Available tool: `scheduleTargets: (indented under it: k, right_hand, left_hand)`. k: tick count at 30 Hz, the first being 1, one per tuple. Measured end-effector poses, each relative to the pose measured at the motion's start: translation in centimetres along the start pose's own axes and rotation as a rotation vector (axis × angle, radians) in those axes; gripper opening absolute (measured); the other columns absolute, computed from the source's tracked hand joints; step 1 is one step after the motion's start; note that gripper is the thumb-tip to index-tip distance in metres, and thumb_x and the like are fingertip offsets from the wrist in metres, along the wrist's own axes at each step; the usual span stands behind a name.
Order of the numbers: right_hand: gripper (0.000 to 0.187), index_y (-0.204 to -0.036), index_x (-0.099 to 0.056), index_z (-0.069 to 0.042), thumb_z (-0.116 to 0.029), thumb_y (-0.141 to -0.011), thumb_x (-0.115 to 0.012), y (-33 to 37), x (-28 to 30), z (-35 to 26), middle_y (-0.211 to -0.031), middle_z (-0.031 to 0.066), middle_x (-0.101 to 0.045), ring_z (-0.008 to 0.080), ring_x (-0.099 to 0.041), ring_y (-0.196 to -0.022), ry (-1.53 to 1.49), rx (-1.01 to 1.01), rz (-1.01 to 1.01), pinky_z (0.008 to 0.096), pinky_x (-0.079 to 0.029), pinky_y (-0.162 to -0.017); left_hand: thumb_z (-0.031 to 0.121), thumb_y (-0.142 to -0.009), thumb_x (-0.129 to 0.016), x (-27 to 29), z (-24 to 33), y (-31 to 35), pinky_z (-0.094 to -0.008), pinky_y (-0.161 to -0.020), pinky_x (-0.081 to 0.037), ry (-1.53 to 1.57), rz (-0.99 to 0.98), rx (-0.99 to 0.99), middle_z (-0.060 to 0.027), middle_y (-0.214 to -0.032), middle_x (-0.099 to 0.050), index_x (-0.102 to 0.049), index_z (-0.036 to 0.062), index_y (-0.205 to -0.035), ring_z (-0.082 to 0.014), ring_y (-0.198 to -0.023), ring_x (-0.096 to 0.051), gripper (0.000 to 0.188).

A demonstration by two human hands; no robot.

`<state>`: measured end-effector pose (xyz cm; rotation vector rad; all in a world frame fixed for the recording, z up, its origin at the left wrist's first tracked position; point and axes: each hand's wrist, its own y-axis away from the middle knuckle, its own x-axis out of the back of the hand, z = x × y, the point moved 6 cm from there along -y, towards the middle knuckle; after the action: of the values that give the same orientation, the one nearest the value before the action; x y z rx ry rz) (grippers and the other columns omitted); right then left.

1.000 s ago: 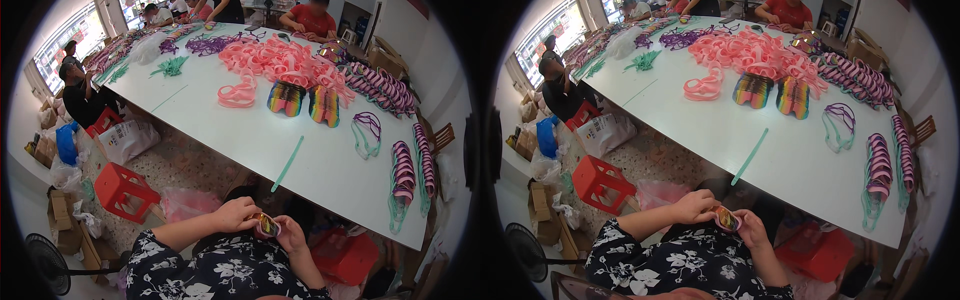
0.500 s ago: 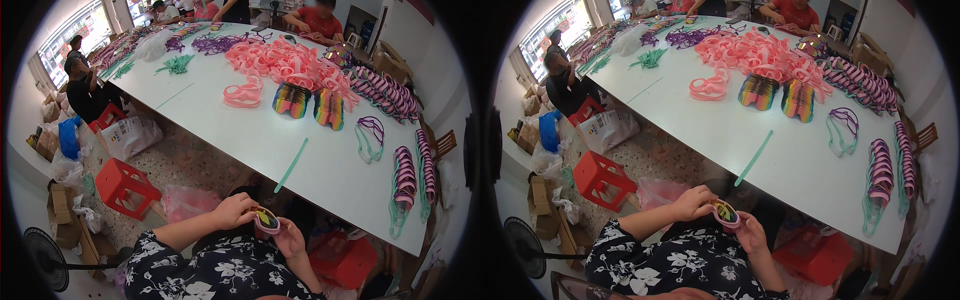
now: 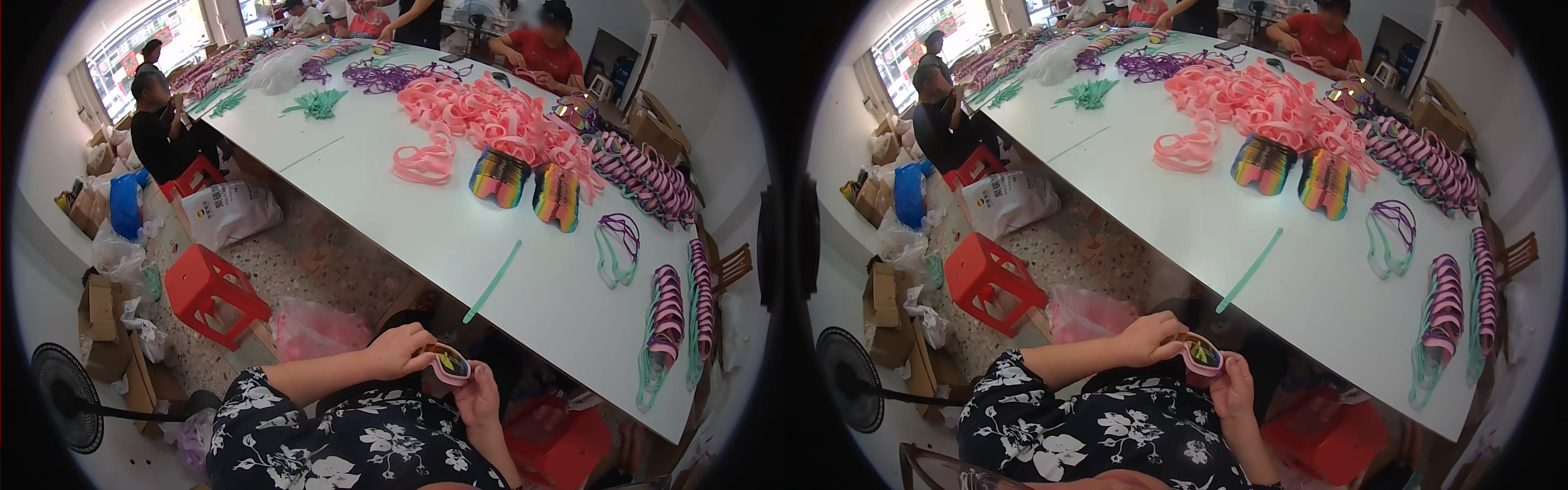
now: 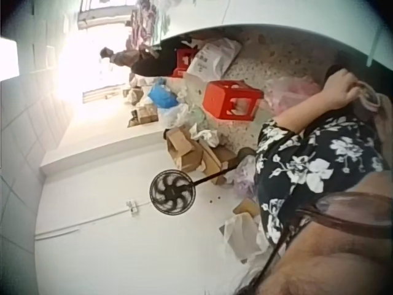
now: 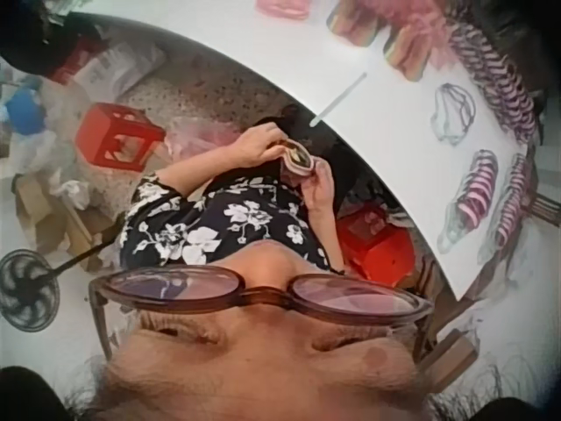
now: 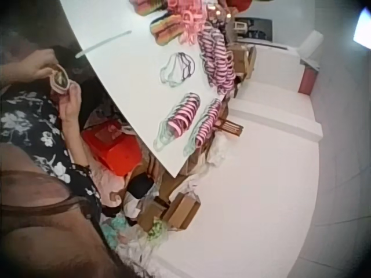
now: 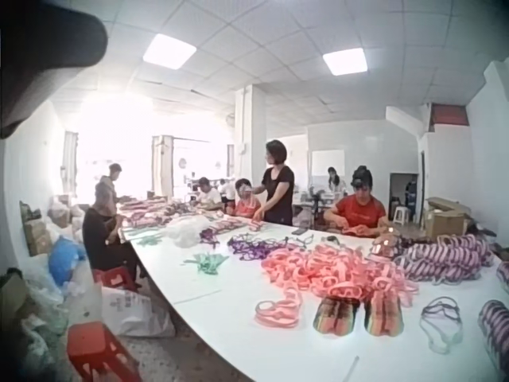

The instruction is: Assembling components of swimming goggles in a workshop setting.

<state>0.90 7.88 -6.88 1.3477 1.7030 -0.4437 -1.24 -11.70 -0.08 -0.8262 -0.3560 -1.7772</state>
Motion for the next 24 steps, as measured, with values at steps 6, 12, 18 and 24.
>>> scheduleTargets:
  k: [6, 12, 18, 24]
  right_hand:
    - [0.011, -0.106, -0.061, 0.001, -0.007, -0.098, -0.058, -0.9, 0.0, 0.3, -0.103, 0.0124, -0.067, 0.0203, -0.067, -0.096, 0.203, 0.038, 0.121, 0.0347, -0.056, -0.089]
    - [0.013, -0.104, -0.060, 0.002, -0.009, -0.098, -0.055, -0.7, 1.5, 1.5, -0.105, 0.0158, -0.067, 0.0266, -0.067, -0.101, 0.074, -0.078, 0.139, 0.0426, -0.054, -0.093]
    - [0.016, -0.102, -0.063, 0.005, -0.008, -0.095, -0.056, -0.6, 2.4, 1.3, -0.105, 0.0176, -0.068, 0.0292, -0.068, -0.101, 0.127, -0.070, 0.187, 0.0444, -0.054, -0.094]
    - [0.014, -0.100, -0.063, 0.005, -0.007, -0.095, -0.057, -0.2, 0.7, 0.4, -0.098, 0.0154, -0.068, 0.0235, -0.069, -0.089, 0.162, 0.068, 0.288, 0.0364, -0.056, -0.084]
  left_hand:
    - [0.035, -0.089, -0.062, 0.2, 0.7, 0.4, -0.0429, -0.077, -0.051, -0.106, 0.046, -0.020, -0.0147, -0.097, -0.060, -0.063, 0.0063, -0.107, -0.0324, -0.090, -0.061, 0.034]
    - [0.037, -0.090, -0.061, -0.7, 0.0, 1.1, -0.0431, -0.080, -0.051, -0.108, 0.080, -0.013, -0.0155, -0.101, -0.060, -0.063, 0.0052, -0.113, -0.0341, -0.093, -0.061, 0.039]
    - [0.037, -0.090, -0.062, -1.0, -0.2, 1.1, -0.0426, -0.078, -0.052, -0.112, 0.086, -0.027, -0.0142, -0.095, -0.061, -0.063, 0.0061, -0.114, -0.0341, -0.089, -0.062, 0.039]
    - [0.036, -0.092, -0.060, -1.3, 0.0, 1.1, -0.0428, -0.081, -0.051, -0.098, 0.080, 0.049, -0.0154, -0.100, -0.060, -0.065, 0.0055, -0.114, -0.0335, -0.095, -0.061, 0.038]
